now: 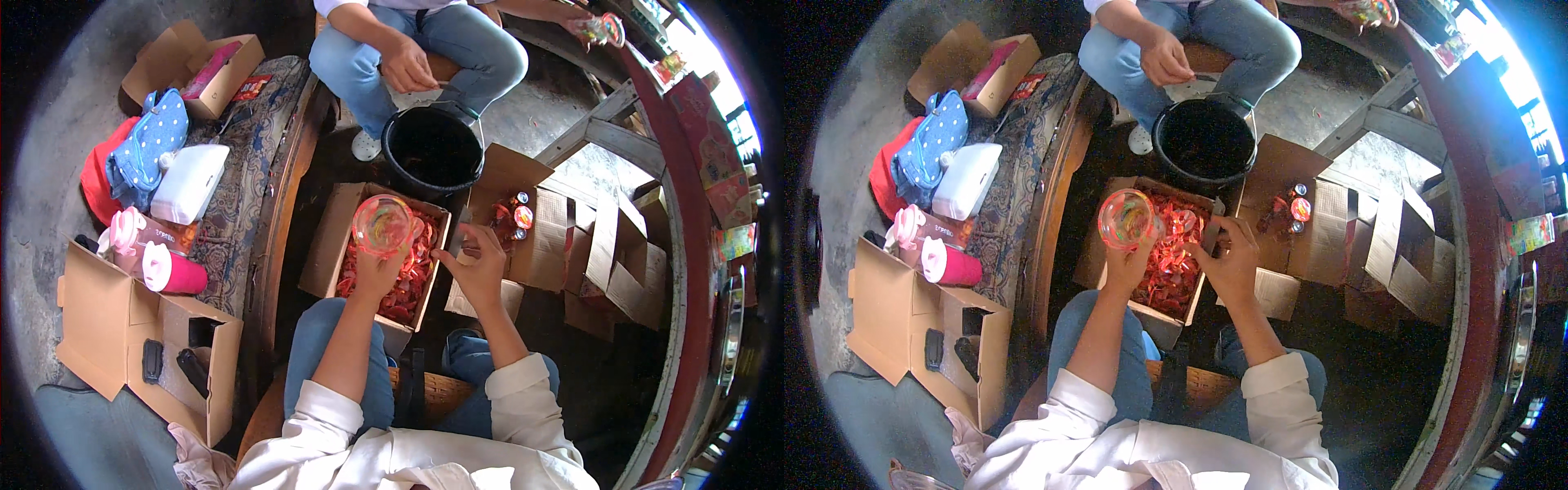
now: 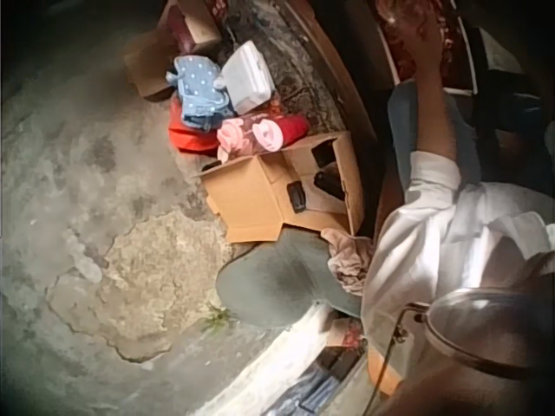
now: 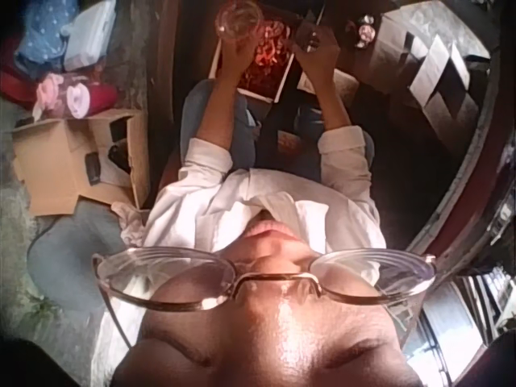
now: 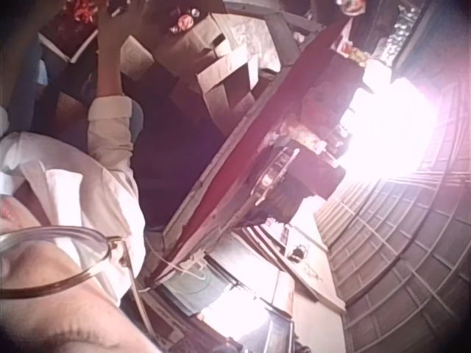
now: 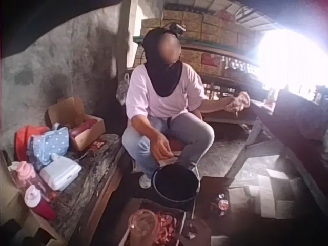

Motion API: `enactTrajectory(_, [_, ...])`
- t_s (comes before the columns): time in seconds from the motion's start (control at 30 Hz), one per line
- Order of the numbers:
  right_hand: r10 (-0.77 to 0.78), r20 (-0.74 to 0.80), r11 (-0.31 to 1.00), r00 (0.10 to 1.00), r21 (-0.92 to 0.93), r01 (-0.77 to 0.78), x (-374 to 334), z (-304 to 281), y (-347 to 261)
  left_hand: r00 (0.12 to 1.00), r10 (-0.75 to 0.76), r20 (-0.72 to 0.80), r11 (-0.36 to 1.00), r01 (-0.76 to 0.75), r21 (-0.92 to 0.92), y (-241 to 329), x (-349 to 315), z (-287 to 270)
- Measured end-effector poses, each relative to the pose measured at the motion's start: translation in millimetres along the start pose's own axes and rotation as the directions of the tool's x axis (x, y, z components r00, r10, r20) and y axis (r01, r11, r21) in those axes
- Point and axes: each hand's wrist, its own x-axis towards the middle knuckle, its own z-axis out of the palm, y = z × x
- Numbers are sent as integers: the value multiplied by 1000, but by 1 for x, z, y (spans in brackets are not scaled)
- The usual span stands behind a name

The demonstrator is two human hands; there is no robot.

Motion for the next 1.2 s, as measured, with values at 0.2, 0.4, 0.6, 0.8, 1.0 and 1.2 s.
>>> enactTrajectory(0.2, [46,-65,997,997,72,-41,4,-31,6,956,-288,50,954,282,96,-79,20,-6])
enactTrajectory(0.4, [13,-130,999,991,-32,-17,0,-66,38,991,-69,116,903,13,430,-123,95,37])
enactTrajectory(0.6, [116,-119,993,986,16,-115,5,-97,46,963,-228,143,474,-19,880,-165,172,51])
enactTrajectory(0.8, [115,-138,992,984,61,-107,11,-91,53,829,-556,60,146,27,989,-160,213,58])
enactTrajectory(1.0, [155,-112,985,981,89,-146,12,-90,46,856,-503,123,227,-6,974,-149,216,59])
enactTrajectory(1.2, [144,-95,984,985,119,-132,18,-86,35,847,-501,177,194,-90,977,-160,202,38])
